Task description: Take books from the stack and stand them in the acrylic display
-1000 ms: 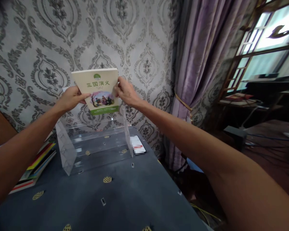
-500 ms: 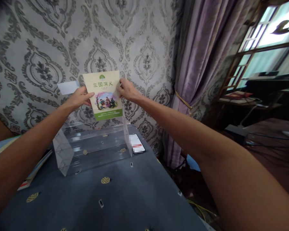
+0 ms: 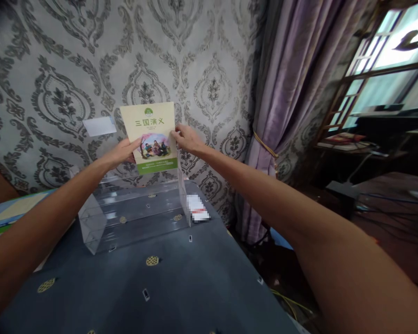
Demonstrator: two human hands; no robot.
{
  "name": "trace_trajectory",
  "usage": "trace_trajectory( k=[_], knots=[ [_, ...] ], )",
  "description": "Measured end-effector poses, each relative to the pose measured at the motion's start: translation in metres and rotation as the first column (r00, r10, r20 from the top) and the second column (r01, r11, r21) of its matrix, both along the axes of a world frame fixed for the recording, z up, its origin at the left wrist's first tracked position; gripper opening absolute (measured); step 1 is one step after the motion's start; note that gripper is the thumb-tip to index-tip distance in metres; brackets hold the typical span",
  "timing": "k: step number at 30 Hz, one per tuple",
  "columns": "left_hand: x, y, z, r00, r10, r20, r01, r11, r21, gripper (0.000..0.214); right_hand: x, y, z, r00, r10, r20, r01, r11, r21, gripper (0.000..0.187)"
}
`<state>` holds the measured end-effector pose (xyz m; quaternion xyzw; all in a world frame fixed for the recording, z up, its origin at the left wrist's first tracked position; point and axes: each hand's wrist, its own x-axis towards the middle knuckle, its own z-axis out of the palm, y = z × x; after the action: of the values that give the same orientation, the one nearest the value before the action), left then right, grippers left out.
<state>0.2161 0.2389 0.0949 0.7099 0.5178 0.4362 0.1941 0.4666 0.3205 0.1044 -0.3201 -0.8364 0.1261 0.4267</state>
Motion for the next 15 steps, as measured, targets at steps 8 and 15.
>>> trace_trajectory(
  k=[8,15],
  knots=[
    [0.002,-0.005,0.001,0.994,0.083,-0.073,-0.072,0.986,0.148,0.067,0.0,-0.001,-0.014,0.999,0.031,-0.019,-0.033,0.996,-0.084,0.025],
    [-0.006,-0.006,-0.003,0.994,0.09,-0.064,-0.077,0.981,0.176,0.065,0.005,-0.005,-0.022,0.999,0.034,-0.033,-0.037,0.992,-0.117,0.021]
  ],
)
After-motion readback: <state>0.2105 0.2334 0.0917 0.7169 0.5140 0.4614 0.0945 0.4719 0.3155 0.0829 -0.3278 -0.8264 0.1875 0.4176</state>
